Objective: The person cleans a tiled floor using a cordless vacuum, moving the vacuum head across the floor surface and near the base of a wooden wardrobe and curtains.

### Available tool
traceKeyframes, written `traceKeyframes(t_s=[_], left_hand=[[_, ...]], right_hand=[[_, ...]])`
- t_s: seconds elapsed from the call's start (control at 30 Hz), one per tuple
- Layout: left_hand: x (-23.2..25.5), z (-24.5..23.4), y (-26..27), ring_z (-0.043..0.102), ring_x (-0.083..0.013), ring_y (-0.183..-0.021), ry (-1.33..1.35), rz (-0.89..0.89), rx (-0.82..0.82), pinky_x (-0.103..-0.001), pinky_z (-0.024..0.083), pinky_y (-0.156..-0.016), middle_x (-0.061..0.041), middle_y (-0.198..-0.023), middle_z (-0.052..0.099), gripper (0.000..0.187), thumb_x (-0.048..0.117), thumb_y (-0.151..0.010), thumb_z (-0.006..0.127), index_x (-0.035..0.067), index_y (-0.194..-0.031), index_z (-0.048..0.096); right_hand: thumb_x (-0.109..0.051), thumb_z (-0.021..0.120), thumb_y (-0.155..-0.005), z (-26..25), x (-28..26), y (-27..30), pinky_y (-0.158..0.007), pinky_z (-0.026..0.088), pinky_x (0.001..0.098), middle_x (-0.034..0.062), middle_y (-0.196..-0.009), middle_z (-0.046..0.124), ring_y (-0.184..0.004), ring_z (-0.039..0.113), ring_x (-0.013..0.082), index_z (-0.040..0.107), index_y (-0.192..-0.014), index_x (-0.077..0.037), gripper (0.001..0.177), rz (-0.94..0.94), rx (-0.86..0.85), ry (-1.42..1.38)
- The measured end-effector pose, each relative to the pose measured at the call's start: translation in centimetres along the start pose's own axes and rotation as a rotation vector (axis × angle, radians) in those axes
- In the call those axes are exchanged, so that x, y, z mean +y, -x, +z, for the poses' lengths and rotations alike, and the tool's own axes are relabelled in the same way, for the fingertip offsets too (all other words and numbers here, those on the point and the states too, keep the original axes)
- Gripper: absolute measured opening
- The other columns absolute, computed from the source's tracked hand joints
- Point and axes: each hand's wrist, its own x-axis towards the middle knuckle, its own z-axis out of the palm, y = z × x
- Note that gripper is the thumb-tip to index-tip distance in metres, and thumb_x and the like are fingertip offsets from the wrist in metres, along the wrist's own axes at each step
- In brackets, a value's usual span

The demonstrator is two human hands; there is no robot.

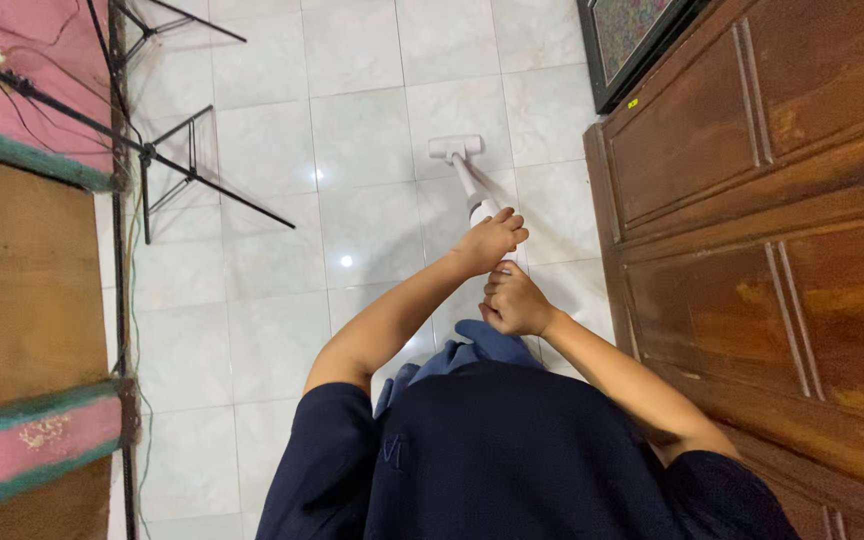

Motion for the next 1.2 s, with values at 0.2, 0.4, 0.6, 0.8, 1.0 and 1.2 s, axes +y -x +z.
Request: traceKeyframes(t_s=[0.2,0.4,0.6,0.8,1.0,1.2], left_hand=[[-0.1,-7.0,-2.6,0.056,-0.0295,-0.116,0.103,-0.065,-0.163,-0.044,0.055,-0.085,-0.008,-0.112,0.060,0.032,0.011,-0.074,0.079,0.006,-0.101,0.064],[-3.7,-8.7,-4.7,0.056,-0.0301,-0.114,0.143,-0.058,-0.105,-0.042,0.055,-0.086,-0.008,-0.112,0.059,0.037,0.013,-0.071,0.081,0.005,-0.104,0.065],[-11.5,-7.5,-9.6,0.055,-0.0285,-0.122,-0.043,-0.091,-0.155,-0.041,0.054,-0.093,-0.005,-0.116,0.059,0.036,0.010,-0.076,0.079,0.009,-0.109,0.066],[-18.8,-7.0,-14.0,0.050,-0.0330,-0.128,-0.046,-0.121,-0.138,-0.044,0.053,-0.091,-0.008,-0.120,0.059,0.045,0.014,-0.067,0.083,0.008,-0.109,0.067],[-21.4,-9.4,-18.0,0.055,-0.0306,-0.122,-0.089,-0.186,-0.347,-0.041,0.056,-0.089,-0.010,-0.122,0.059,0.044,0.012,-0.073,0.081,0.008,-0.114,0.067],[-23.2,-10.2,-19.9,0.055,-0.0286,-0.125,-0.010,-0.217,-0.241,-0.042,0.056,-0.089,-0.007,-0.120,0.061,0.032,0.011,-0.079,0.077,0.011,-0.110,0.068]], right_hand=[[-0.015,0.069,-0.077,-5.1,0.7,-3.0,-0.095,0.042,0.0435,0.0062,-0.067,0.064,-0.078,0.061,0.0245,0.062,-0.058,-0.007,0.022,-0.040,-0.007,-0.132],[-0.016,0.067,-0.080,-5.6,5.3,-6.2,-0.094,0.042,0.0437,0.0061,-0.070,0.063,-0.077,0.060,0.0247,0.062,-0.062,-0.007,0.021,-0.139,-0.008,-0.173],[-0.017,0.068,-0.078,-4.5,14.2,-10.8,-0.093,0.042,0.0448,0.0068,-0.066,0.061,-0.075,0.060,0.0262,0.061,-0.059,-0.009,0.022,-0.160,0.021,-0.150],[-0.018,0.068,-0.079,-3.7,21.3,-14.7,-0.095,0.042,0.0441,0.0062,-0.069,0.064,-0.079,0.062,0.0261,0.060,-0.059,-0.008,0.023,-0.115,0.007,-0.114],[-0.020,0.067,-0.076,-8.3,24.1,-17.9,-0.098,0.041,0.0442,0.0080,-0.074,0.067,-0.082,0.063,0.0274,0.065,-0.062,-0.007,0.019,-0.149,0.024,-0.219],[-0.019,0.067,-0.077,-9.1,27.5,-19.0,-0.098,0.042,0.0446,0.0077,-0.071,0.066,-0.079,0.062,0.0264,0.066,-0.062,-0.006,0.019,-0.181,-0.026,-0.235]])
